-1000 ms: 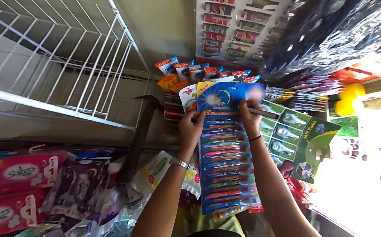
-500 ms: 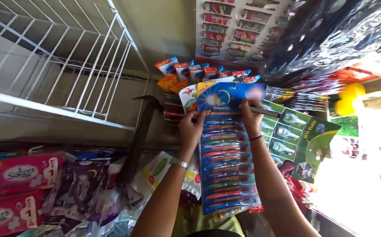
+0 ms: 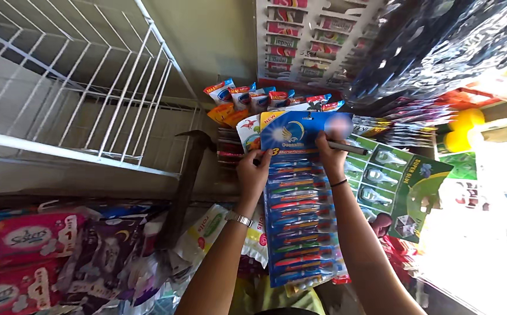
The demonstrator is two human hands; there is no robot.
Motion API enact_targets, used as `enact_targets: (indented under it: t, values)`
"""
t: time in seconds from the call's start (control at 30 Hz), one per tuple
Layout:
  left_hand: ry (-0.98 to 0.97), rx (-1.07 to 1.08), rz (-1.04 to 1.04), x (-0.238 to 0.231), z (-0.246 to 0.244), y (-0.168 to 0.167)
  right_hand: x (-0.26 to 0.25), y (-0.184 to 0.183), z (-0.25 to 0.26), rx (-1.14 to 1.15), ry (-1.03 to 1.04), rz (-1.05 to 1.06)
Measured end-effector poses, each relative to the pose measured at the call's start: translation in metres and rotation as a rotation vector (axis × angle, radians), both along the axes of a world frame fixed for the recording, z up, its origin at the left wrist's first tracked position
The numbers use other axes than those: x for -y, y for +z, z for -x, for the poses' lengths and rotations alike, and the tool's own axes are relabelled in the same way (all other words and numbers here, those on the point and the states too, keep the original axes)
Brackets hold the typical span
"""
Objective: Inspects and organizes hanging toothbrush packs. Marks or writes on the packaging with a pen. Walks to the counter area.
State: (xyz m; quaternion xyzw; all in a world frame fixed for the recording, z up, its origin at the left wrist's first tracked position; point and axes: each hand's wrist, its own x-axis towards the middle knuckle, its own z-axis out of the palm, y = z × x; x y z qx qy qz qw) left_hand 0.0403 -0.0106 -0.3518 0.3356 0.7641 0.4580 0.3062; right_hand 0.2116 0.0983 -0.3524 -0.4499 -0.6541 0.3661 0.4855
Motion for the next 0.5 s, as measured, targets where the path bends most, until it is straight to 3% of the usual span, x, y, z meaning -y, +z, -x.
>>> enact_targets:
  t: [0.17,0.27,0.4,0.5]
  values:
    - [0.007,0.014,0.012,0.0,0.0,-0.002,-0.009,0.022,-0.023,-0.597,-0.072,0.244]
    - [-0.026,-0.012,-0.013,0.008,0.003,0.003,0.01,0.041,-0.056,-0.652,-0.051,0.243]
    - [-0.183,-0.26,-0.189,0.047,0.007,0.025,0.068,0.056,-0.09,-0.581,-0.098,0.249]
    - [-0.511,-0.058,-0.072,0.084,-0.011,0.059,0.131,0.065,-0.101,-0.508,-0.126,0.407]
